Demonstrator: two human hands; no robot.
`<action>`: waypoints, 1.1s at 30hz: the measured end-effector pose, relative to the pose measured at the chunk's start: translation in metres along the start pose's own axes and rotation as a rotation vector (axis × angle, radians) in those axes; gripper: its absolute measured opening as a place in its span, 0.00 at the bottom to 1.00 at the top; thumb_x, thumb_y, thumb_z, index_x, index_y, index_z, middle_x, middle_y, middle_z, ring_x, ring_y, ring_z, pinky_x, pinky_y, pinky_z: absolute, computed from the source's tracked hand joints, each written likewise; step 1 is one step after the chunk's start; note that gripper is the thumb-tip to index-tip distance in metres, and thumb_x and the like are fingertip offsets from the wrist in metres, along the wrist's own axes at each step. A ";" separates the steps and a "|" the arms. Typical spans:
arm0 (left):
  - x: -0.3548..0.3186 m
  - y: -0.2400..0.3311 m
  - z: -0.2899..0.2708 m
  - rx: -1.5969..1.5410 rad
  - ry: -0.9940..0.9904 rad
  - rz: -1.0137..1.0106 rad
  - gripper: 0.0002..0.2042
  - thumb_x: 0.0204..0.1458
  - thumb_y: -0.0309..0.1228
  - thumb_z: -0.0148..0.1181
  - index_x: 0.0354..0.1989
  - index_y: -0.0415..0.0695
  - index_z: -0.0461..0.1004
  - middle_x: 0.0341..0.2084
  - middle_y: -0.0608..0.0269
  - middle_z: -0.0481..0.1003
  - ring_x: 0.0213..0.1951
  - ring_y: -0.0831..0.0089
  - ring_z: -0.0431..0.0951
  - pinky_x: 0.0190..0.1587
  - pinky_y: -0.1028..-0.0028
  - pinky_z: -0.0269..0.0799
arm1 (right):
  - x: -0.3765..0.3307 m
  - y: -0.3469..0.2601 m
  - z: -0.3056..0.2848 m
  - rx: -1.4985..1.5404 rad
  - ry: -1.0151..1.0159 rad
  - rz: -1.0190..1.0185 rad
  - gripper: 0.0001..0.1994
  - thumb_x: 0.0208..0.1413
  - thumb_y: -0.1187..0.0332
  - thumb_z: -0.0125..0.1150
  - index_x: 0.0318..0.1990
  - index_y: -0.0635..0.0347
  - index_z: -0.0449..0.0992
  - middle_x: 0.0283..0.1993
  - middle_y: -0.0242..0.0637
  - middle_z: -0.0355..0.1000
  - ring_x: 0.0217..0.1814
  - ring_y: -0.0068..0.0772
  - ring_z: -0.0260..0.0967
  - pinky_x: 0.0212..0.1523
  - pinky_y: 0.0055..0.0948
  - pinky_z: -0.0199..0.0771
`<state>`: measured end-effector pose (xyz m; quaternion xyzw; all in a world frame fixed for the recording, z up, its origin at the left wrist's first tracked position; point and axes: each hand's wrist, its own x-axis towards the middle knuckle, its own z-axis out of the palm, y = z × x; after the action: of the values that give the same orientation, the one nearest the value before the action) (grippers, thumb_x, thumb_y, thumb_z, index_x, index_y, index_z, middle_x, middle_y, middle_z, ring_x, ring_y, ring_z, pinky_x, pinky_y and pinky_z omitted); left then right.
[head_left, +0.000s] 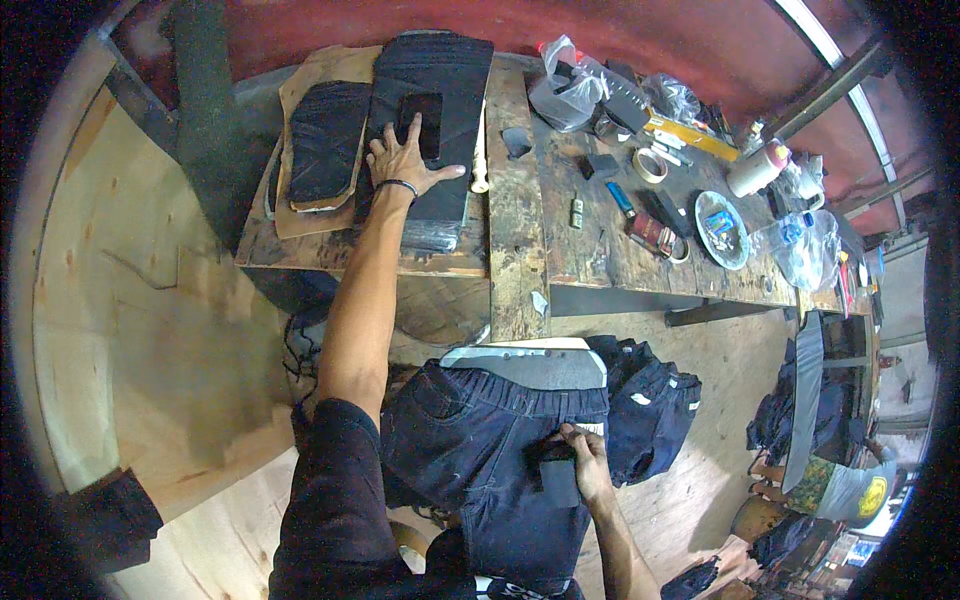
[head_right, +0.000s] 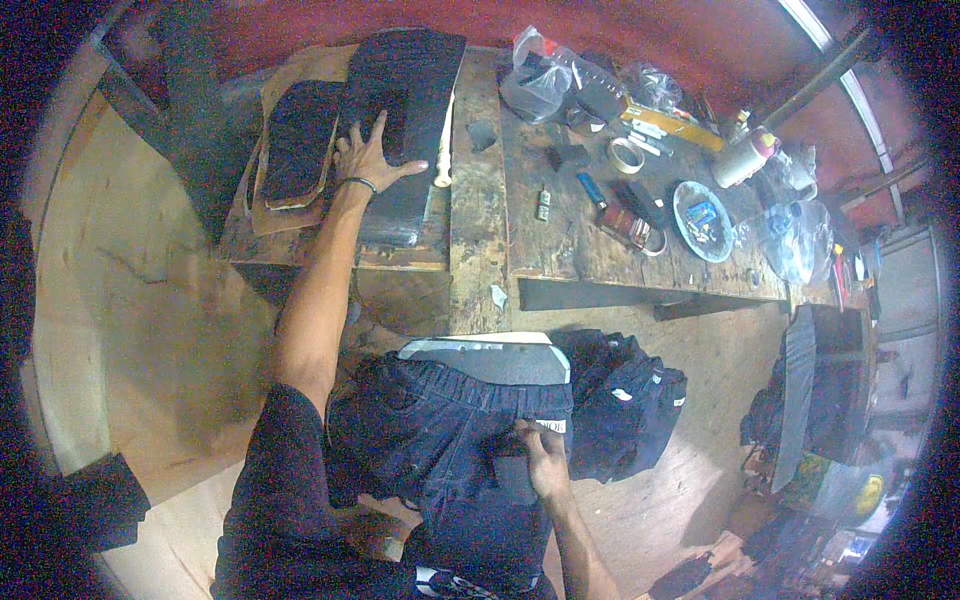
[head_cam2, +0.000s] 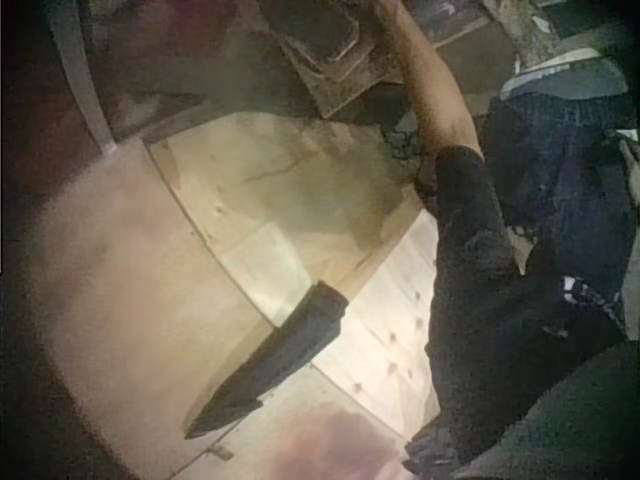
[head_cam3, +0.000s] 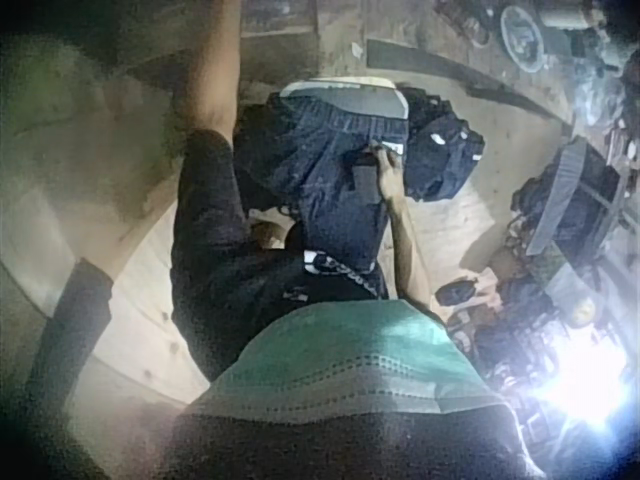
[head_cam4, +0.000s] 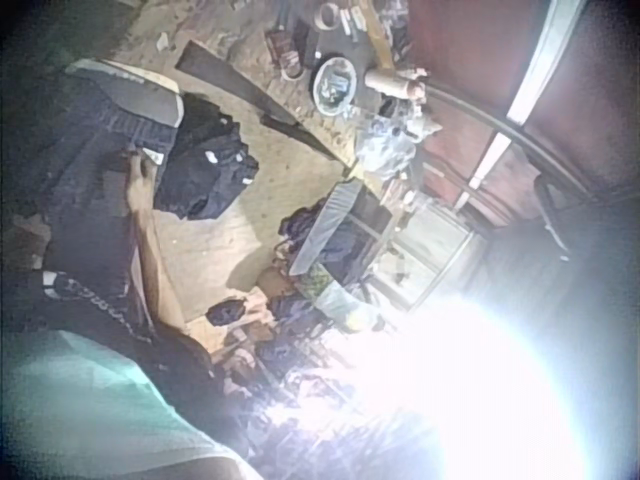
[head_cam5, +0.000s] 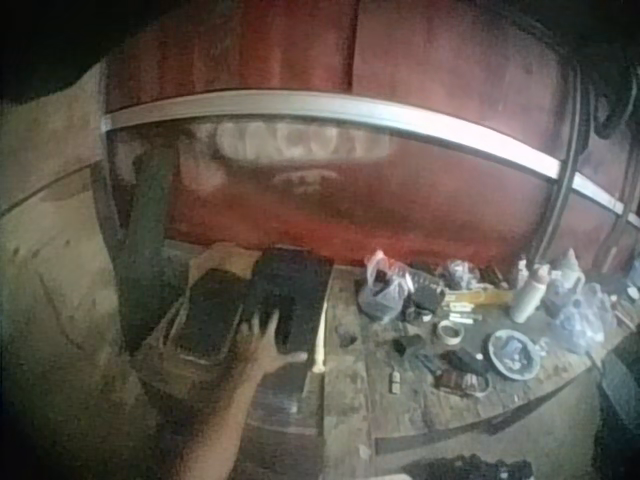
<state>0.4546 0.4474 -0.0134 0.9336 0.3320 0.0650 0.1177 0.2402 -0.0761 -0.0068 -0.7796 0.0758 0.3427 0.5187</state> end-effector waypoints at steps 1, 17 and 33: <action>0.000 0.001 -0.001 0.007 -0.001 -0.005 0.73 0.28 0.82 0.73 0.85 0.66 0.47 0.81 0.36 0.49 0.76 0.28 0.55 0.75 0.34 0.55 | 0.001 0.001 -0.001 -0.004 0.010 -0.007 0.25 0.73 0.52 0.59 0.59 0.68 0.83 0.48 0.37 0.82 0.46 0.31 0.76 0.51 0.33 0.74; 0.005 -0.002 -0.003 -0.026 -0.040 -0.023 0.78 0.23 0.83 0.73 0.86 0.57 0.45 0.77 0.31 0.55 0.76 0.28 0.54 0.76 0.33 0.51 | 0.004 -0.008 -0.003 0.039 -0.046 0.055 0.23 0.74 0.57 0.56 0.57 0.72 0.83 0.51 0.43 0.84 0.55 0.36 0.78 0.61 0.36 0.74; 0.024 0.008 -0.015 0.100 -0.193 -0.073 0.81 0.23 0.83 0.74 0.87 0.62 0.33 0.79 0.30 0.50 0.78 0.23 0.49 0.77 0.33 0.48 | -0.001 -0.010 0.000 0.021 -0.023 0.025 0.23 0.75 0.55 0.57 0.56 0.70 0.84 0.47 0.41 0.84 0.51 0.34 0.77 0.57 0.35 0.75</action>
<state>0.4745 0.4595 0.0041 0.9275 0.3558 -0.0460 0.1048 0.2444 -0.0721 0.0019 -0.7692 0.0830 0.3572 0.5233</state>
